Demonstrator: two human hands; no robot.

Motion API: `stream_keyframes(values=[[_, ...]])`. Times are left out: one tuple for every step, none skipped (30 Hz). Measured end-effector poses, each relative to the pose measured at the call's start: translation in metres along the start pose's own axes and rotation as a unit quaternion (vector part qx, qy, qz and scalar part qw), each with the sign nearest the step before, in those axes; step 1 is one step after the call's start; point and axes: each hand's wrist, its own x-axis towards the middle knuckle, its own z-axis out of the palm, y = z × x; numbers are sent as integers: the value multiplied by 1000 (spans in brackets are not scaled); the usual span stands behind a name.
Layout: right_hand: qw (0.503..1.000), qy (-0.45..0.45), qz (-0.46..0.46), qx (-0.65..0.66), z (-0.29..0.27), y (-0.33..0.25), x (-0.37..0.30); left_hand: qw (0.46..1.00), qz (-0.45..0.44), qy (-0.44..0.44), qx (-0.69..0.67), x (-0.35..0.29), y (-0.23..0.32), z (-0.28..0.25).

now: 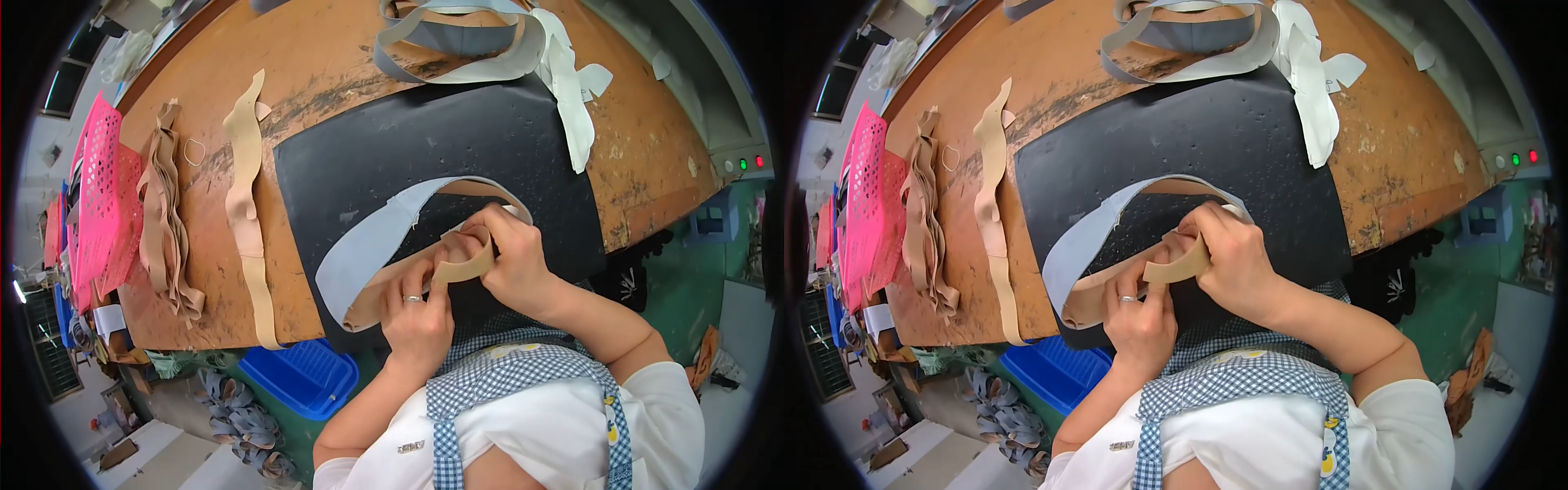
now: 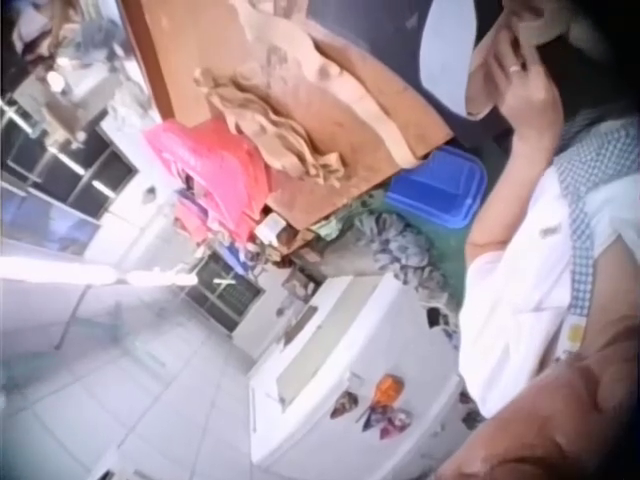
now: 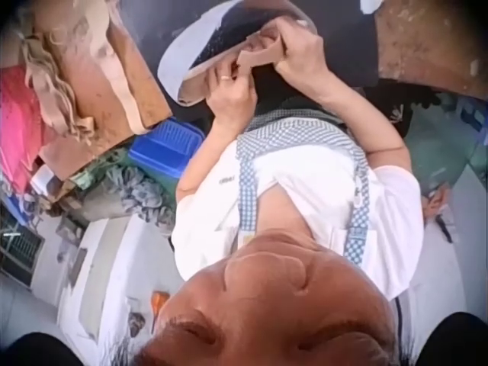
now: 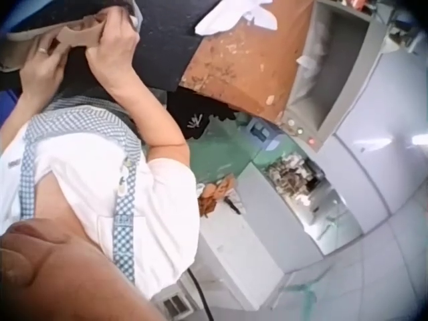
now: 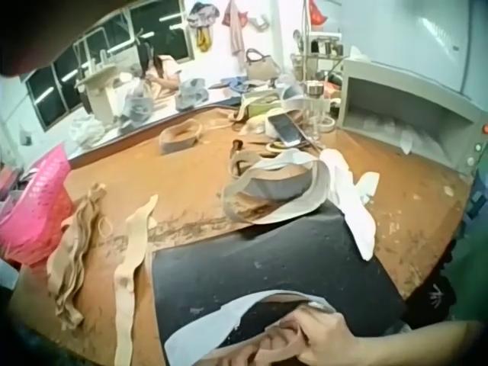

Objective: Manually assembling shoe upper components by applying adhesive reinforcements to cut leather pieces.

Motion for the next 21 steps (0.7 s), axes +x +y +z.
stream_keyframes(values=[[1000, -5, 11, 1, 0, -1, -1, 1000, 1, -7, 10, 0, 1, -2], [1000, -10, 23, 2, 1, -1, -2, 1000, 3, -13, 19, 1, 3, -3], [1000, -4, 27, -3, 3, -2, -2, 1000, 7, -8, 28, 2, 4, -2], [1000, -4, 26, -3, 3, -1, -2, 1000, 6, -7, 28, 2, 5, -2], [1000, -6, 11, -19, 3, 1, -2, 999, 0, -24, 33, 0, 6, -3], [999, -9, -5, -34, 3, 2, -2, 998, -7, -42, 38, 1, 7, -3], [999, -9, -4, -35, 4, 2, -1, 998, -7, -42, 38, 2, 7, -4], [999, -13, -12, -42, 4, 2, -1, 998, 0, -51, 43, 3, 6, -6], [998, -17, -20, -50, 4, 2, -1, 997, 8, -59, 48, 4, 6, -7], [998, -16, -19, -52, 3, 2, -1, 997, 9, -59, 47, 7, 7, -8], [998, -12, -19, -56, 3, 2, -1, 996, 11, -77, 43, 10, 9, -10], [998, -7, -19, -62, 2, 2, -1, 995, 13, -95, 39, 12, 10, -10], [998, -6, -20, -62, 1, 1, -2, 995, 14, -94, 39, 12, 10, -9], [996, -7, -8, -88, -3, -1, -2, 993, 31, -101, 50, 10, 10, -8], [993, -7, 4, -115, -7, -2, -3, 991, 49, -107, 61, 10, 9, -7], [993, -7, 5, -116, -13, -2, -3, 991, 49, -107, 61, 10, 10, -7], [995, -16, 26, -95, -20, -2, -4, 988, 65, -118, 78, 10, 10, -7], [996, -24, 47, -73, -26, -2, -4, 984, 81, -130, 96, 10, 11, -8], [993, -37, 82, -78, -34, -1, -6, 983, 85, -127, 103, 11, 13, -9], [995, -30, 74, -57, -38, 3, -4, 983, 87, -128, 100, 13, 13, -9], [995, -37, 89, -39, -40, 6, -2, 982, 97, -113, 114, 14, 13, -8]])
